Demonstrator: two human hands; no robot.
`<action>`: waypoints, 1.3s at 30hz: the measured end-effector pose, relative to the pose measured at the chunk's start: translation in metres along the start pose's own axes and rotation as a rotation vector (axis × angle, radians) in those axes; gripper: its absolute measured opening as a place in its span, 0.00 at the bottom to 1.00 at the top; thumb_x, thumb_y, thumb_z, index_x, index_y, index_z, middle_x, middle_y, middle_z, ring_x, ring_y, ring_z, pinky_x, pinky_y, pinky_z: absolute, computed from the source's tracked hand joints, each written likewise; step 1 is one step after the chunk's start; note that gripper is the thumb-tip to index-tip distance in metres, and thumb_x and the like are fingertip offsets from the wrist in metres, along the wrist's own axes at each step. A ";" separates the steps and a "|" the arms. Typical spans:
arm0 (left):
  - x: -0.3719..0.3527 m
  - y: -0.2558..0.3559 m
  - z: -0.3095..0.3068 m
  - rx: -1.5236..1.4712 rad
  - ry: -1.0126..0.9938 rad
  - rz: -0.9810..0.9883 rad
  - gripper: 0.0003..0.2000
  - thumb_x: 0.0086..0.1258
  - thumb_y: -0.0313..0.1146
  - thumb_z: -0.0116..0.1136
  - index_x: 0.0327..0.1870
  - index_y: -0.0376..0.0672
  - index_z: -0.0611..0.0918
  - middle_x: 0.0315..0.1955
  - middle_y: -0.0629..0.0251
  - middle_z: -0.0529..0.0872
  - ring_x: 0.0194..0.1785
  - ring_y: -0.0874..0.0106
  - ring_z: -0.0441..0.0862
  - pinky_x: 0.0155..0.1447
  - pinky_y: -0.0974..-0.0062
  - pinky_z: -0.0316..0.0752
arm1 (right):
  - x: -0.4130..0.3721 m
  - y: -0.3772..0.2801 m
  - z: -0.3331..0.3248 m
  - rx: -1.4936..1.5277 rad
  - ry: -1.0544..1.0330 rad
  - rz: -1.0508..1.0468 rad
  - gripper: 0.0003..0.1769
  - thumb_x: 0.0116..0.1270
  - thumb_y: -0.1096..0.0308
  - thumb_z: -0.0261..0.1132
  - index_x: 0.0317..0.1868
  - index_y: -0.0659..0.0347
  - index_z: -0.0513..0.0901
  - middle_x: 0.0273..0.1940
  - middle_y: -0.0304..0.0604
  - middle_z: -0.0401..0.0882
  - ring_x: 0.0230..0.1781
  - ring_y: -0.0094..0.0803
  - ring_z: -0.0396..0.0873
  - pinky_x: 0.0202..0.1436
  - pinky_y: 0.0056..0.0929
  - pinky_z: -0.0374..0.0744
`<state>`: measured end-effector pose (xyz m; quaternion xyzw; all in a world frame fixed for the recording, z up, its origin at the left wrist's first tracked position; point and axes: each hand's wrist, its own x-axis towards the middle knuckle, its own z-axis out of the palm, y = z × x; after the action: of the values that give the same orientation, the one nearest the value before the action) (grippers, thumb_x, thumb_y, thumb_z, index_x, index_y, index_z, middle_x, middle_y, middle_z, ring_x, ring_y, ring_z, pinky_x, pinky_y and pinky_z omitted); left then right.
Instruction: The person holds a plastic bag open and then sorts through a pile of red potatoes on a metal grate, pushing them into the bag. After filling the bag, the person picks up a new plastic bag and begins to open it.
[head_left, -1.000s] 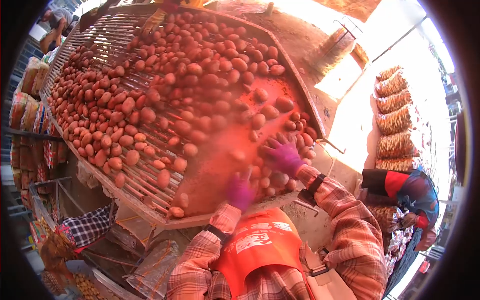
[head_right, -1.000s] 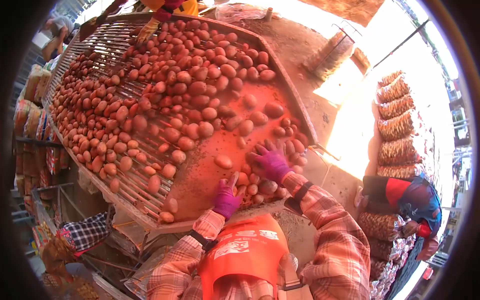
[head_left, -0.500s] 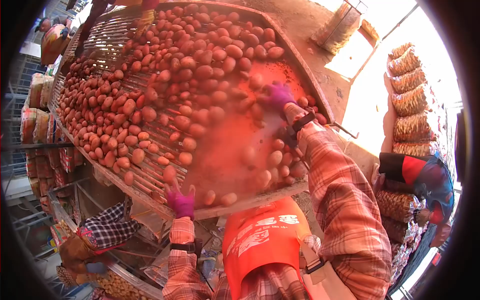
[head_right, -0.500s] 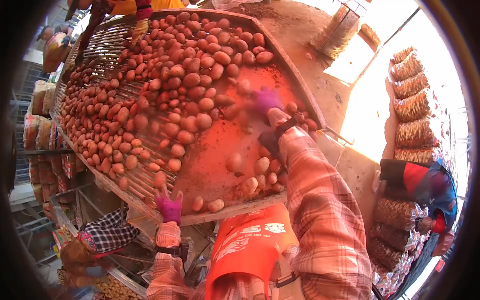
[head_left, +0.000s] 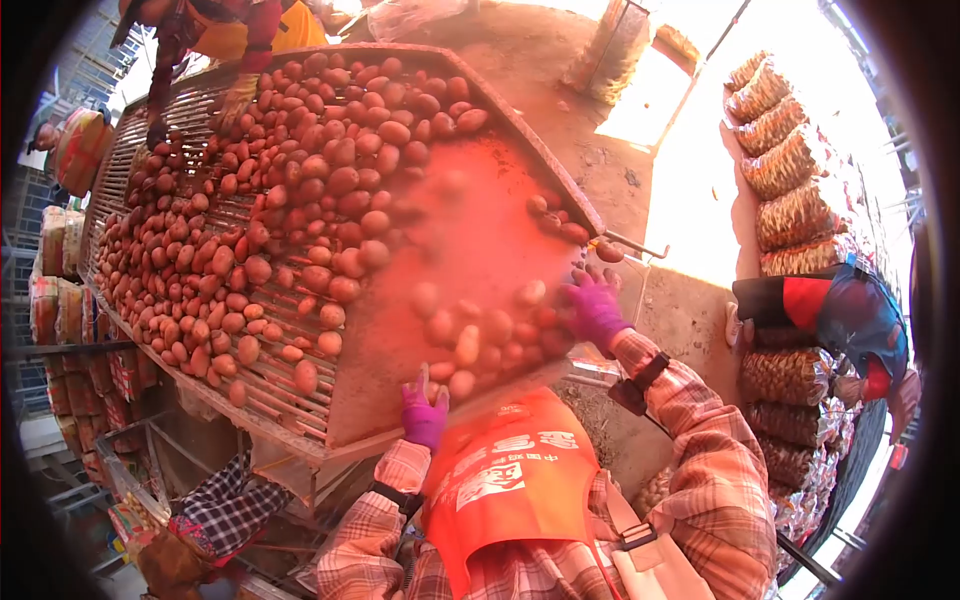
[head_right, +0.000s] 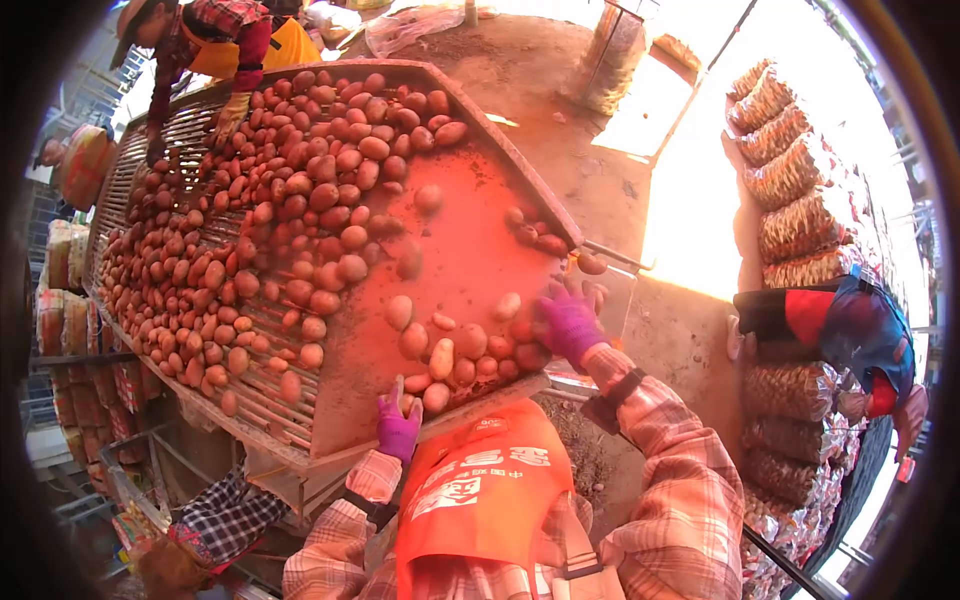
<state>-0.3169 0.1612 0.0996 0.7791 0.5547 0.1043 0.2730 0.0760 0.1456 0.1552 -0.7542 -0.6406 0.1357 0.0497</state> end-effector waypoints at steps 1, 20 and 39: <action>0.011 0.022 0.010 -0.146 -0.060 -0.059 0.36 0.67 0.39 0.67 0.78 0.47 0.68 0.50 0.48 0.78 0.54 0.49 0.77 0.61 0.55 0.73 | -0.016 -0.001 0.011 -0.059 0.187 -0.025 0.28 0.59 0.45 0.69 0.57 0.45 0.85 0.67 0.48 0.72 0.69 0.54 0.66 0.71 0.60 0.63; -0.024 -0.116 -0.090 0.127 0.540 -0.314 0.30 0.66 0.35 0.64 0.70 0.38 0.75 0.64 0.44 0.77 0.70 0.46 0.71 0.75 0.50 0.64 | 0.253 -0.202 0.005 0.231 0.283 -0.315 0.41 0.60 0.48 0.70 0.73 0.52 0.71 0.73 0.52 0.65 0.78 0.58 0.57 0.79 0.59 0.56; -0.047 -0.123 -0.079 0.391 0.326 -0.430 0.31 0.65 0.37 0.65 0.69 0.34 0.75 0.70 0.44 0.74 0.72 0.48 0.71 0.76 0.53 0.64 | 0.082 0.008 -0.004 -0.004 0.405 0.077 0.27 0.61 0.63 0.68 0.62 0.50 0.78 0.54 0.47 0.80 0.47 0.49 0.82 0.49 0.48 0.80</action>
<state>-0.4700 0.1718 0.1054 0.6549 0.7522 0.0592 0.0415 0.0962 0.2249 0.1457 -0.7900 -0.5887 -0.0183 0.1707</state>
